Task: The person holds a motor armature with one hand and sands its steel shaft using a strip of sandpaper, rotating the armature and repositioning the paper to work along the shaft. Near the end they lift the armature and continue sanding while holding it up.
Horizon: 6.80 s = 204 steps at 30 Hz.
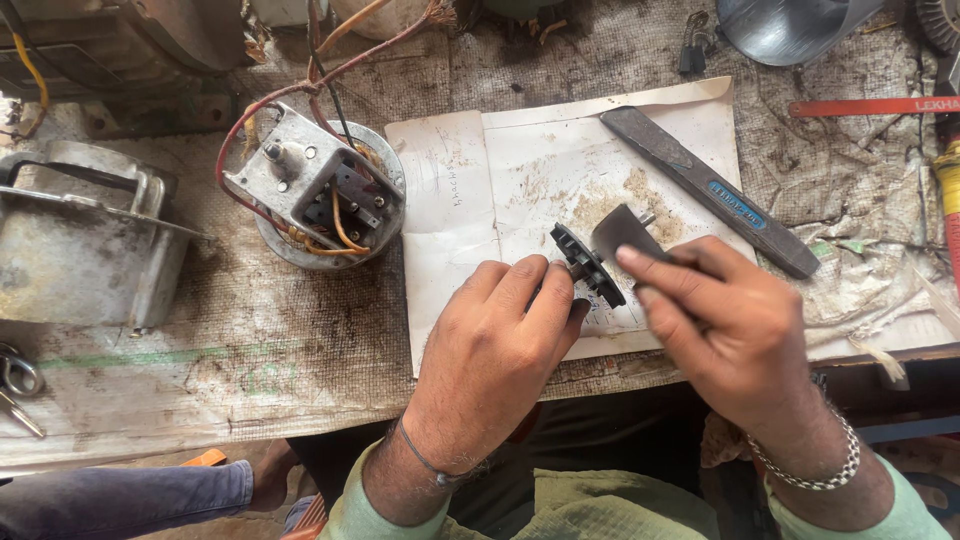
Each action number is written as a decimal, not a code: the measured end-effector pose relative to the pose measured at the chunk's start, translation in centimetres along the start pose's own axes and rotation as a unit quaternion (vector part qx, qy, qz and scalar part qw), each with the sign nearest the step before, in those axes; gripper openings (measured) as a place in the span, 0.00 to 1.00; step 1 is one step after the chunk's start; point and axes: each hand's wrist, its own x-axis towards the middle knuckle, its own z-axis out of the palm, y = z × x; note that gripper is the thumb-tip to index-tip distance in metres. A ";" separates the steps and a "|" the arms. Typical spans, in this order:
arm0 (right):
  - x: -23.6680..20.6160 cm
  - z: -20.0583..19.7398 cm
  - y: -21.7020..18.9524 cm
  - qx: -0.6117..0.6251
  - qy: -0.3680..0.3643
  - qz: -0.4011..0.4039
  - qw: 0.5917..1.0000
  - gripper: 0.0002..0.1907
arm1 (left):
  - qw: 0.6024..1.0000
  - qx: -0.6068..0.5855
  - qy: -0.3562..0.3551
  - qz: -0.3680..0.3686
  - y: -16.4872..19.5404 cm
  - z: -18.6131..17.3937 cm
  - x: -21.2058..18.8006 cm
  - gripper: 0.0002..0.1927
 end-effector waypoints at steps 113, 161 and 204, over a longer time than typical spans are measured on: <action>0.4 -0.4 0.0 -0.045 0.031 0.004 0.999 0.15 | 1.000 -0.006 0.016 -0.014 -0.1 0.2 0.0 0.13; 0.4 0.3 0.2 -0.018 0.022 -0.018 0.999 0.08 | 1.000 0.021 0.018 0.001 0.0 0.3 -0.1 0.18; 0.2 0.1 0.8 -0.043 0.052 0.014 0.998 0.13 | 1.000 0.004 -0.003 0.002 0.1 0.0 -0.1 0.10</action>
